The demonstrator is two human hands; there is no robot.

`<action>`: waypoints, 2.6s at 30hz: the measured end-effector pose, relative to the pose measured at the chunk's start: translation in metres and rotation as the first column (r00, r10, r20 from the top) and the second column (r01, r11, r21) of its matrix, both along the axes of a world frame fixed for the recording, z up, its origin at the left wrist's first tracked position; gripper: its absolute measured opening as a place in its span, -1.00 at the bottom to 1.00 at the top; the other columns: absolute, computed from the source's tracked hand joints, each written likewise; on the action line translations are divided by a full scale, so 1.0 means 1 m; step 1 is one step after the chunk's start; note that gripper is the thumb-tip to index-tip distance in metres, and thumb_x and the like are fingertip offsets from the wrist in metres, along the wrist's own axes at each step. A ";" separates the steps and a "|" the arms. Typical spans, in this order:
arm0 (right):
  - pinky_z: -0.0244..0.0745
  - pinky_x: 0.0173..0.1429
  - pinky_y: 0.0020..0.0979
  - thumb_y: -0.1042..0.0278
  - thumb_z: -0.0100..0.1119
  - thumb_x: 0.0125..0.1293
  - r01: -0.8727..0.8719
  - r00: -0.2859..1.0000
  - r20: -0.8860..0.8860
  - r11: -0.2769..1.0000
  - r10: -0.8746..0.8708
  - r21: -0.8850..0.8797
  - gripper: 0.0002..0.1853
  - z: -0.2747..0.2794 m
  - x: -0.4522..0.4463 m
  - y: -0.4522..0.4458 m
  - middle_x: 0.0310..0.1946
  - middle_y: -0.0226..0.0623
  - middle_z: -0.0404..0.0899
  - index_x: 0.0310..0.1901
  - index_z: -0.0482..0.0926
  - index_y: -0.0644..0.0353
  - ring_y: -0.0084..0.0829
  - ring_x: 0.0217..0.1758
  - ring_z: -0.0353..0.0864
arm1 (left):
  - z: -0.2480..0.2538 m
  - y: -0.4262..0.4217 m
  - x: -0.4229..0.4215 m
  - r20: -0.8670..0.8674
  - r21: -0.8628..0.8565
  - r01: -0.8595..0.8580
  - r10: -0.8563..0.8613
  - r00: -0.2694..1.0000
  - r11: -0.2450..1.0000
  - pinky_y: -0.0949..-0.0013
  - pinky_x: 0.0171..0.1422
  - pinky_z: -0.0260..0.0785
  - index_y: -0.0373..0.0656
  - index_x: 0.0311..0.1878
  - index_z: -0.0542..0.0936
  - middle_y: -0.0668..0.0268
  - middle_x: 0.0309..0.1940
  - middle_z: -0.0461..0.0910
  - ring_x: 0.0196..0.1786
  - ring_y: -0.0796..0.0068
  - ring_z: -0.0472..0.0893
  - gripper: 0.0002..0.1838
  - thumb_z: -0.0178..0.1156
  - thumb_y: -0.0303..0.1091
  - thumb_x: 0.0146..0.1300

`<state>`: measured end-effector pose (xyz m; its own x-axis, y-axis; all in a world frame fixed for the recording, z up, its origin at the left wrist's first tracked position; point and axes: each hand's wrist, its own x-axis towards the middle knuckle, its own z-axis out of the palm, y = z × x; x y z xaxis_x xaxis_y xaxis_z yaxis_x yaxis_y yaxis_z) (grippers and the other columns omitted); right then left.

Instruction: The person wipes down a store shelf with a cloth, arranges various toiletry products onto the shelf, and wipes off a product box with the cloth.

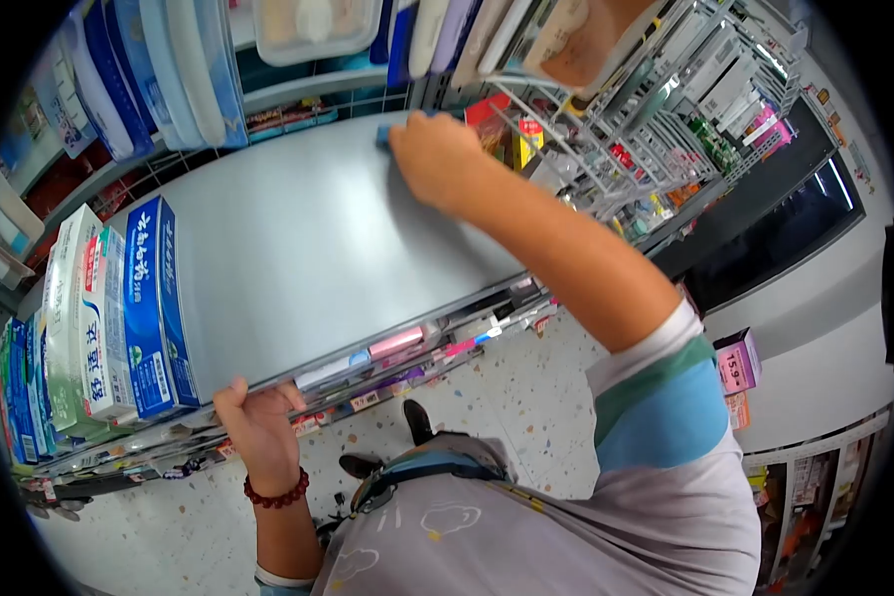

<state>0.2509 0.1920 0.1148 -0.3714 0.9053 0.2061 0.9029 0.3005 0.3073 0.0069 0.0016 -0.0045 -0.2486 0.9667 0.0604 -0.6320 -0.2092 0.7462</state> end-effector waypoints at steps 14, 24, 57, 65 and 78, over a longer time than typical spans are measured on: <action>0.64 0.17 -0.13 0.40 0.27 0.29 0.079 0.982 -0.165 0.995 -0.089 -0.063 -0.67 -0.002 0.012 0.055 0.10 -0.11 0.62 0.10 0.66 0.06 -0.01 0.20 0.63 | -0.006 -0.004 -0.006 -0.003 -0.044 0.013 -0.013 1.000 0.999 0.37 -0.48 0.45 -0.29 -0.09 0.53 0.11 -0.40 0.64 -0.56 0.34 0.56 -0.59 -0.03 -0.06 0.45; 0.55 0.28 -0.13 0.55 0.06 0.20 0.044 0.974 -0.209 0.973 -0.093 -0.228 -0.48 0.012 0.033 0.074 0.09 0.10 0.65 0.24 0.63 0.15 0.05 0.19 0.63 | -0.008 0.001 -0.004 -0.007 0.002 0.007 -0.007 1.000 1.000 0.34 -0.41 0.45 -0.27 -0.14 0.52 0.16 -0.40 0.63 -0.52 0.35 0.55 -0.65 -0.02 -0.12 0.46; 0.52 0.08 -0.16 0.55 0.17 0.26 -0.470 0.816 -0.509 0.825 0.273 -0.312 -0.75 0.027 0.034 -0.120 -0.16 -0.01 0.63 -0.03 0.65 0.32 0.02 -0.04 0.63 | -0.007 0.002 -0.009 0.032 -0.051 0.179 -0.177 0.984 0.983 0.29 -0.34 0.40 -0.28 -0.18 0.51 0.11 -0.32 0.64 -0.49 0.29 0.53 -0.62 -0.08 -0.11 0.47; 0.51 -0.01 -0.13 0.52 0.21 0.22 -0.637 0.754 -0.443 0.704 0.486 -0.313 -0.83 0.018 -0.082 -0.126 -0.30 -0.05 0.56 -0.15 0.62 0.32 0.00 -0.13 0.59 | -0.019 -0.013 -0.019 -0.022 0.090 0.316 -0.315 0.949 0.945 0.26 -0.34 0.45 -0.31 0.04 0.52 0.08 -0.21 0.66 -0.51 0.26 0.56 -0.53 -0.19 -0.07 0.56; 0.52 0.09 -0.15 0.43 0.28 0.16 -0.768 0.556 -0.550 0.639 0.624 -0.051 -0.79 -0.005 -0.099 -0.130 -0.23 -0.14 0.55 -0.14 0.66 0.19 -0.04 -0.01 0.57 | -0.014 -0.026 -0.024 -0.100 0.155 0.250 -0.236 0.966 0.956 0.31 -0.40 0.48 -0.29 0.26 0.42 0.07 0.03 0.61 -0.44 0.30 0.60 -0.66 -0.05 -0.47 0.47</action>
